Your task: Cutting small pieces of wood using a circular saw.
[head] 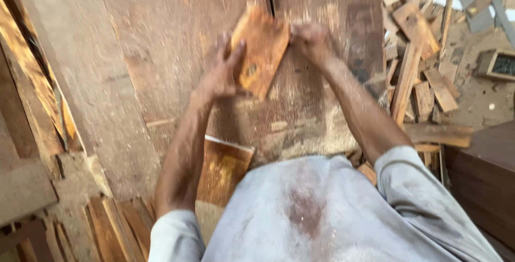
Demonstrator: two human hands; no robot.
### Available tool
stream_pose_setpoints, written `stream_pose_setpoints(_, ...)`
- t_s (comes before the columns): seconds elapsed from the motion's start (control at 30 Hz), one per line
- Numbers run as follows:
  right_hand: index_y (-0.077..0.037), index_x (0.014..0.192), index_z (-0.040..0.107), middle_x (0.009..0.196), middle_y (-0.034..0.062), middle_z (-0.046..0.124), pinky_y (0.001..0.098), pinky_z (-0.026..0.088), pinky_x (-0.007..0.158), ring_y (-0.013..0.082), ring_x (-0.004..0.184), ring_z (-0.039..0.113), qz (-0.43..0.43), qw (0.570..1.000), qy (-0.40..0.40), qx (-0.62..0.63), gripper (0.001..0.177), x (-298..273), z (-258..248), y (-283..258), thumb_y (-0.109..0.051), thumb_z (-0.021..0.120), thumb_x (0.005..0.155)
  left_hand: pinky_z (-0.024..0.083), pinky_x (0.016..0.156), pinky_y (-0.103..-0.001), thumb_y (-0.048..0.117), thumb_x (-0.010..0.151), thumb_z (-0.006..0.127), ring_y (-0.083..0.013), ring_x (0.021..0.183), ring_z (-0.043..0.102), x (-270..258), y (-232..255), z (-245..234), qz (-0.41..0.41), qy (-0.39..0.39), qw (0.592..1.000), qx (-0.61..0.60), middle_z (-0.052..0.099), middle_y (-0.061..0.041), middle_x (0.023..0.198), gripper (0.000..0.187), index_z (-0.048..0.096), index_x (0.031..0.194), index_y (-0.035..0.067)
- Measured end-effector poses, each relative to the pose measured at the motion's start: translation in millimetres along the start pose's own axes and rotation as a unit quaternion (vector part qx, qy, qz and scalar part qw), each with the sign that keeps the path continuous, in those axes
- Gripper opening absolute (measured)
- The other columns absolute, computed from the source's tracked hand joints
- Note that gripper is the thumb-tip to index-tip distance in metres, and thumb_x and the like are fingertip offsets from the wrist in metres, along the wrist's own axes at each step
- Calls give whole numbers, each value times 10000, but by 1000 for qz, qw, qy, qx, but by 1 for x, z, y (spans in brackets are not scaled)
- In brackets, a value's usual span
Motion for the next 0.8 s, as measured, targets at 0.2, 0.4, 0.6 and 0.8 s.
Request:
stream_pose_setpoints(0.2,-101,968,803,1003,47,802,317,637,777,159,935,766,-55,994,90,40,106,-27,19,16,-199,843,980,156,1269,-583,532,453,1016,-398,1580,0,4,-16,24,-22,-1,1000,7,-50,-168,1710,1496,158,1646,253)
stream_pose_setpoints(0.4,-93,952,775,978,66,797,306,644,785,155,937,756,-59,996,55,37,117,-19,7,5,-172,851,994,202,1266,-575,499,402,1024,-376,1585,45,7,-16,20,-6,13,1000,-16,-18,-156,1713,1510,188,1635,252)
stream_pose_setpoints(0.6,-71,931,755,975,78,805,293,647,744,137,893,766,-75,993,62,73,176,-12,12,18,-150,839,1064,166,1264,-598,536,415,1037,-405,1573,26,20,-27,27,20,31,999,6,-30,-194,1697,1533,173,1639,212)
stream_pose_setpoints(0.8,-107,845,759,930,63,802,289,614,661,119,833,752,-61,998,34,3,247,8,21,36,-173,842,1067,129,1274,-587,594,383,1027,-409,1569,24,32,-21,13,9,44,999,8,-32,-208,1686,1563,168,1630,208)
Point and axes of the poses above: each hand's wrist, its own x-axis towards the middle knuckle, its own z-axis out of the palm, y = z × x, the point moved 6 cm from there along x, towards the middle knuckle
